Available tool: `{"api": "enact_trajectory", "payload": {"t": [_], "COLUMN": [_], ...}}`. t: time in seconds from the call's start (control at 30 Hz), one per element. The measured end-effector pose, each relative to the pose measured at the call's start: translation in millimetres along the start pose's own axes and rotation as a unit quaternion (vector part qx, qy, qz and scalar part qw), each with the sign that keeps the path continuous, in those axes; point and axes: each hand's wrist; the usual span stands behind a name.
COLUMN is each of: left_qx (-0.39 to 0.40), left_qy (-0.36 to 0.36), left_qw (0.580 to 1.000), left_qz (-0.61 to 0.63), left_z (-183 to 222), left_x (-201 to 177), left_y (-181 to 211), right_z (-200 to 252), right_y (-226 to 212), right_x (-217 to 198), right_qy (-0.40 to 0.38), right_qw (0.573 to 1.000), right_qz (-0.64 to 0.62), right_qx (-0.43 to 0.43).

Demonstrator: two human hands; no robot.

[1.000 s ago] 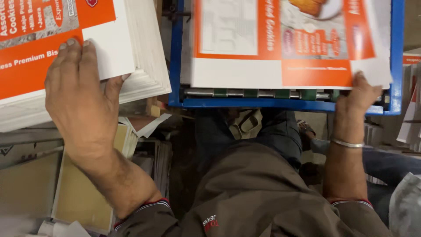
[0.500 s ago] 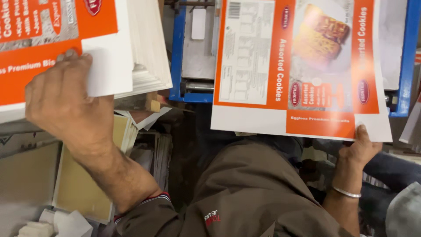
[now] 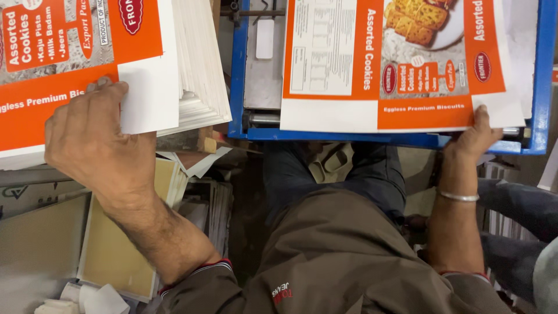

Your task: The person picks up printed paper sheets from a stack and feeds them one at a time into a printing machine with both hands.

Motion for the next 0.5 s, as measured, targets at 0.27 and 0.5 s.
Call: {"api": "enact_trajectory", "payload": {"t": [0.27, 0.5], "left_qx": [0.006, -0.008], "left_qy": [-0.037, -0.181], "left_qw": [0.999, 0.976], "left_qz": [-0.024, 0.119], "left_z": [-13, -42], "left_x": [-16, -54], "left_y": [12, -5], "right_z": [14, 52], "right_y": [31, -2], "right_x": [-13, 6], "right_qy": [-0.075, -0.160], "right_qw": [0.979, 0.959], "right_qz": [0.023, 0.053], "right_qx": [0.189, 0.230]}}
Point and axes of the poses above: each hand's wrist, its own z-axis away from the middle knuckle, its own x-axis out of the palm, y = z × x, and after that the axes turned 8 degrees about -x, right-handed
